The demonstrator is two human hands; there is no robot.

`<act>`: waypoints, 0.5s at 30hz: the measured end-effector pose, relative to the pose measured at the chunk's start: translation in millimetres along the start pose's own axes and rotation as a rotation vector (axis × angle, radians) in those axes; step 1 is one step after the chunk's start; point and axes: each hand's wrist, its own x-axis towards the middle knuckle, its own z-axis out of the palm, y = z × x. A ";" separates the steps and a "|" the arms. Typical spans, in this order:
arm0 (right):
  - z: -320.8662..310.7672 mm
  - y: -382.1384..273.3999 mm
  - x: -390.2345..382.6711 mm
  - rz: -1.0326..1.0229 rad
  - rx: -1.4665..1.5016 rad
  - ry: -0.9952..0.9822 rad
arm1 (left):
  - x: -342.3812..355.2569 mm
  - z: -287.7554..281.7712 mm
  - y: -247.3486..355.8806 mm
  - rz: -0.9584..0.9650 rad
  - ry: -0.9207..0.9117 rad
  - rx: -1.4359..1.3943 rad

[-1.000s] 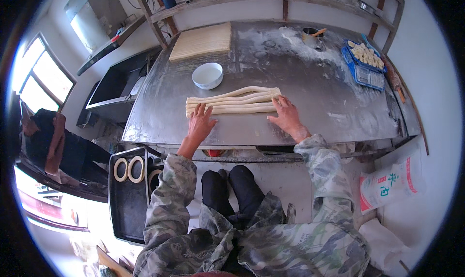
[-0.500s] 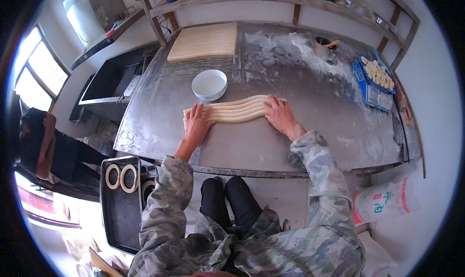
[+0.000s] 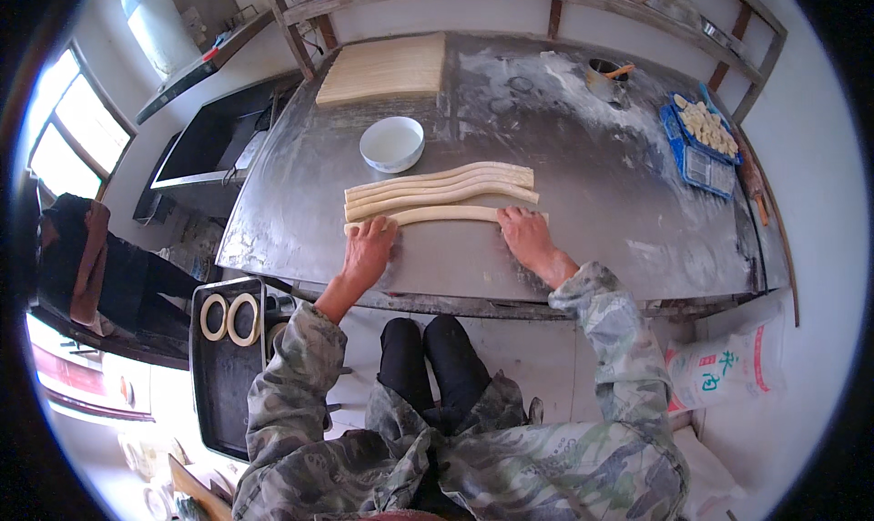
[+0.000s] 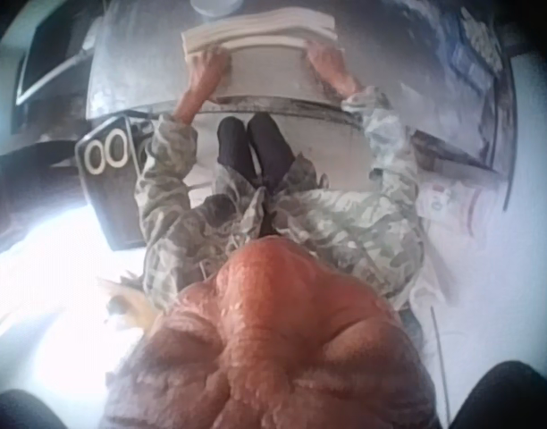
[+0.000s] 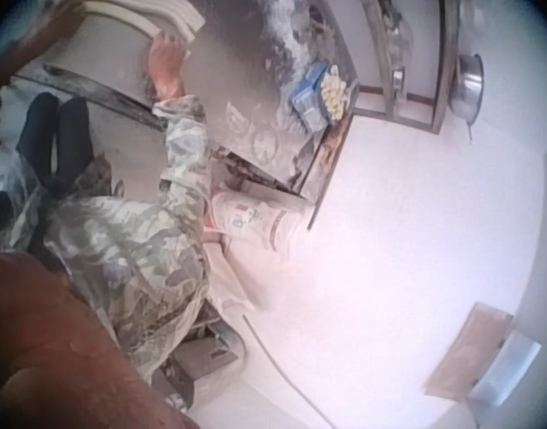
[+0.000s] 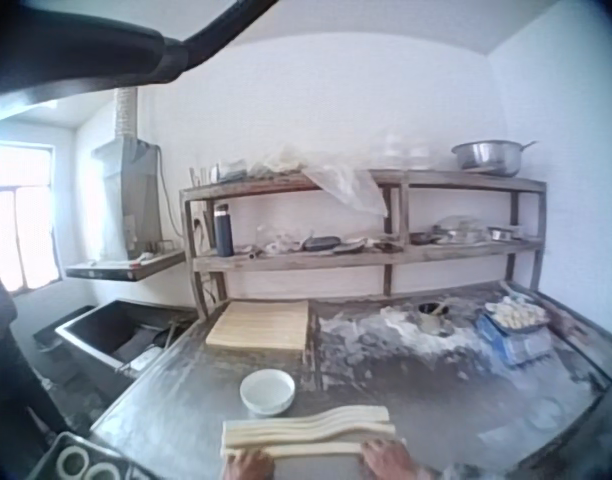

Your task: The person forms rings out of dough strips by hand and places them onto a tray.

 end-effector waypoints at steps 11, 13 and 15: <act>-42.7 19.9 -45.2 0.160 0.080 -0.152 | -3.8 -6.8 12.0 -0.168 -0.110 -0.075; -52.4 19.9 -62.5 0.194 0.033 -0.228 | -7.9 -12.3 21.1 -0.214 -0.153 -0.084; -54.5 18.8 -78.4 0.238 0.065 -0.211 | -7.7 -16.2 26.0 -0.268 -0.228 -0.104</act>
